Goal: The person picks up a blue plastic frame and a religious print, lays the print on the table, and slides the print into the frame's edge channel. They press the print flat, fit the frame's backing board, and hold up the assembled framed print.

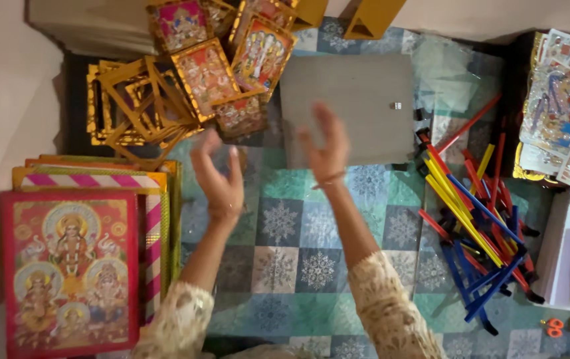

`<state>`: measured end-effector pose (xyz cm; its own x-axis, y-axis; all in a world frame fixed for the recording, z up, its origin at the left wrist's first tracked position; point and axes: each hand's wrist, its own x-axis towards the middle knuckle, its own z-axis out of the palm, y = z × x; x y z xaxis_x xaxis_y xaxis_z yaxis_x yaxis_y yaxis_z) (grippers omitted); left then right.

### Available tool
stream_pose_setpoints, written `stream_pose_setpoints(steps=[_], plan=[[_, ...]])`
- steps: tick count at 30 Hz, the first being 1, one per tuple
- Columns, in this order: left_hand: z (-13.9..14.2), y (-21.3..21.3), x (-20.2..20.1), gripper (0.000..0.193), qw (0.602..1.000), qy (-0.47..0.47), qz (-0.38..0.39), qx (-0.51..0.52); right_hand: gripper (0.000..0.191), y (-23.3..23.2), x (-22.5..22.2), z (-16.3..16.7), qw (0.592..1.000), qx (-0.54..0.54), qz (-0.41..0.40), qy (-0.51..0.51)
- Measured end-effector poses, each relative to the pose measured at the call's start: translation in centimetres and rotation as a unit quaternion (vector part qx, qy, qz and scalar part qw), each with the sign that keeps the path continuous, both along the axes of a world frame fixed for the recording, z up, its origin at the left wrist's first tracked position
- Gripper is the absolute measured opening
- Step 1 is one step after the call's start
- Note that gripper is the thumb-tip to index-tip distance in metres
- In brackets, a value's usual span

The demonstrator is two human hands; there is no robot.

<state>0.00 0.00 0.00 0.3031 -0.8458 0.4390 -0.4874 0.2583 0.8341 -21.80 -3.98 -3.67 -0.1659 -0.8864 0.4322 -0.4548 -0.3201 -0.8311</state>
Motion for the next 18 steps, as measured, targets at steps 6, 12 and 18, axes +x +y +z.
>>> stream_pose_setpoints(steps=[6, 12, 18], plan=[[-5.5, 3.4, -6.6, 0.06, 0.976, 0.068, -0.156, 0.134, 0.059, 1.8, -16.5, -2.9, 0.919, 0.121, -0.257, 0.275], [-7.2, -0.4, -12.0, 0.075, 0.981, 0.055, -0.111, 0.151, 0.077, 1.5, -17.0, -2.0, 0.919, 0.119, -0.222, 0.303], [-5.1, 0.1, -12.3, 0.064, 0.993, 0.036, -0.051, 0.098, 0.074, 0.8, -18.7, -1.1, 0.934, 0.118, -0.235, 0.242]])
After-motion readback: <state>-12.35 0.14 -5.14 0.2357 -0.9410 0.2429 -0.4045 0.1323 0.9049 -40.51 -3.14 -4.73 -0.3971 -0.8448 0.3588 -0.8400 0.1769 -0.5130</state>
